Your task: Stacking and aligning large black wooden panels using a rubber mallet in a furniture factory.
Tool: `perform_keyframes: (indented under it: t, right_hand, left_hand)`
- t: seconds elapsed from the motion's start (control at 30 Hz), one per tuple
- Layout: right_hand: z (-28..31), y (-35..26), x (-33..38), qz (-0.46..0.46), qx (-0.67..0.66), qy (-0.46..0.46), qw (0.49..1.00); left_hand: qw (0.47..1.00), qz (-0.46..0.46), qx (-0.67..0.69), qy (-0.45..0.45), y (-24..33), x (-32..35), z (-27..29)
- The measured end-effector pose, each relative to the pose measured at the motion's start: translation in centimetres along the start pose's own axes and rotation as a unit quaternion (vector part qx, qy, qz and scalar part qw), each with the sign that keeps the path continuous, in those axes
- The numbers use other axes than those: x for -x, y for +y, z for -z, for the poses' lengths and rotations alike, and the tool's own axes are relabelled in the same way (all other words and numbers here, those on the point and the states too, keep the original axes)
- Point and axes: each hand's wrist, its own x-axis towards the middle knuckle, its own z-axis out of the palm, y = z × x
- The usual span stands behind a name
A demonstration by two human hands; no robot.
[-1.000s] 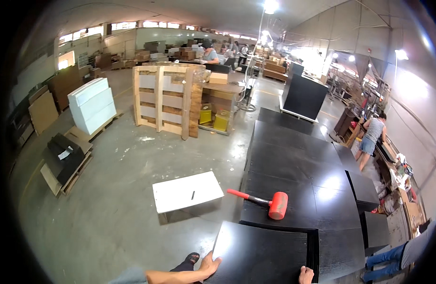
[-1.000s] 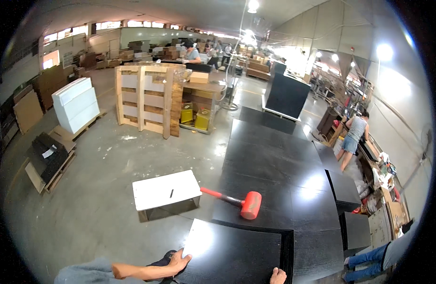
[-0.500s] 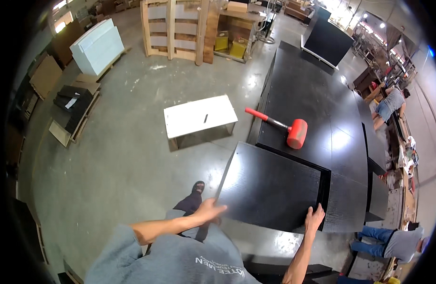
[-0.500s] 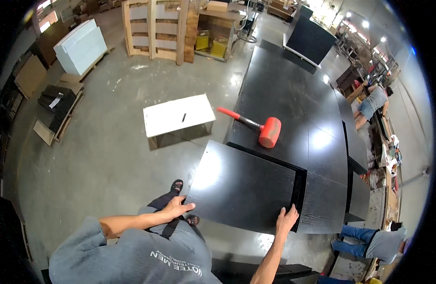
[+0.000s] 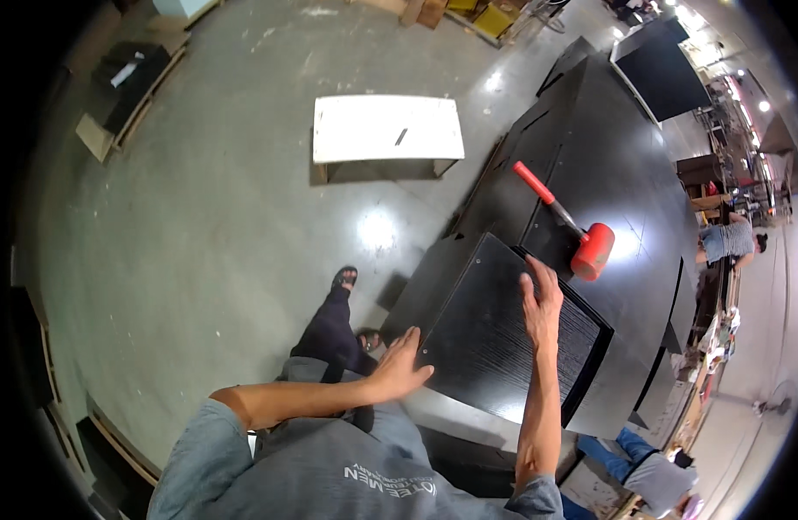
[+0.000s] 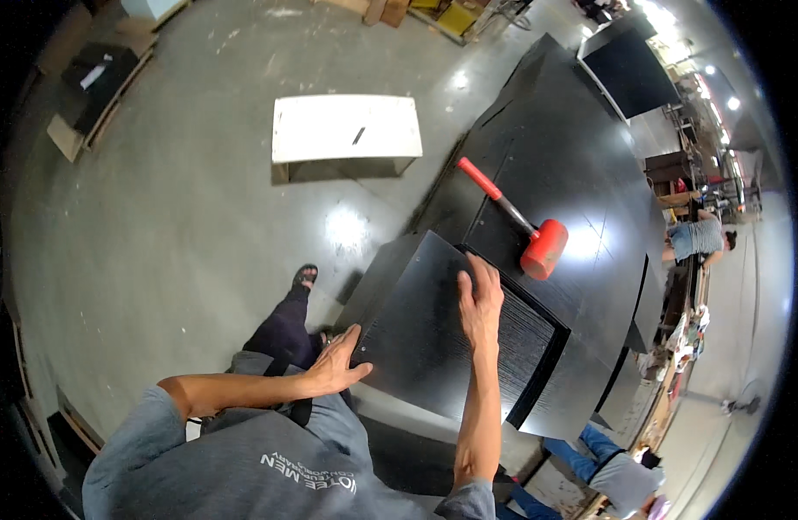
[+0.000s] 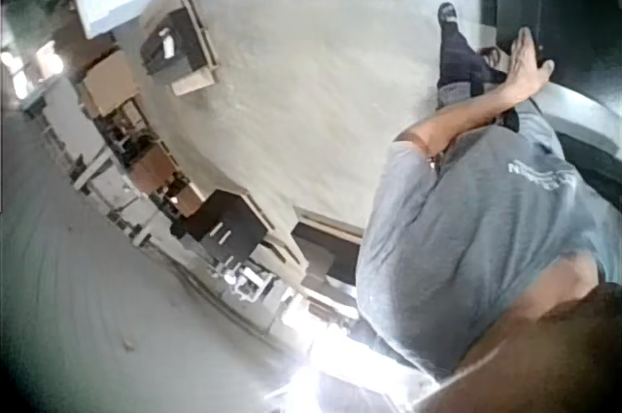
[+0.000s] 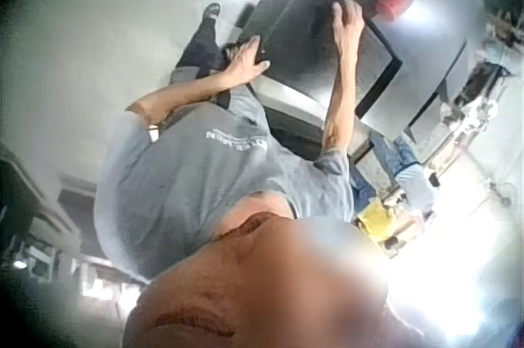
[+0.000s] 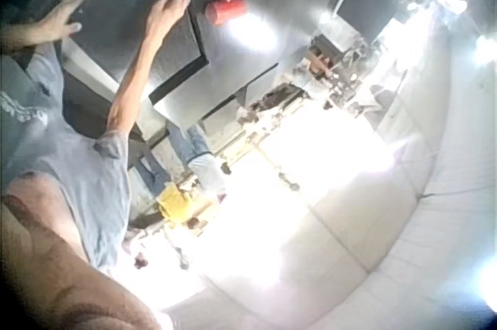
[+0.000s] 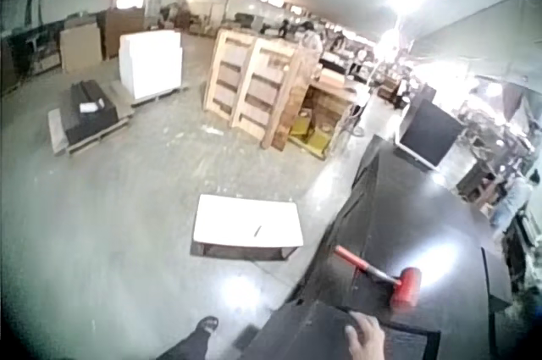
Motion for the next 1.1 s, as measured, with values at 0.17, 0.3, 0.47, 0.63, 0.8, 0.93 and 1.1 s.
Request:
perform_keyframes:
  t: [0.17,0.3,0.47,0.63,0.8,0.93,1.1]
  right_hand:
    - [-5.4,-0.5,-5.7,0.031,0.02,-0.105,0.994]
    - [-7.3,0.0,-6.9,-0.026,0.048,-0.169,0.984]
    - [-8.1,0.0,-7.2,-0.085,0.013,-0.166,0.982]
    - [-8.4,-0.1,-7.3,-0.106,0.01,-0.153,0.982]
    - [-8.8,0.0,-7.4,-0.121,0.0,-0.146,0.982]
    - [-9.2,0.4,-7.3,-0.095,-0.011,-0.115,0.989]
    - [-10.1,1.1,-6.6,-0.031,0.043,-0.028,0.998]
  left_hand:
    - [0.999,-0.015,0.025,-0.028,-1.1,-1.2,1.1]
    - [0.998,-0.024,0.022,-0.06,-1.0,-2.2,2.1]
    - [0.995,-0.037,0.017,-0.091,-0.4,-3.2,3.1]
    - [0.993,-0.048,0.001,-0.11,-0.3,-3.7,3.3]
    - [0.989,-0.058,-0.019,-0.136,-0.6,-3.9,3.3]
    - [0.988,-0.06,-0.008,-0.14,-0.7,-4.1,3.5]
    - [0.982,-0.074,-0.029,-0.171,-0.6,-5.2,4.8]
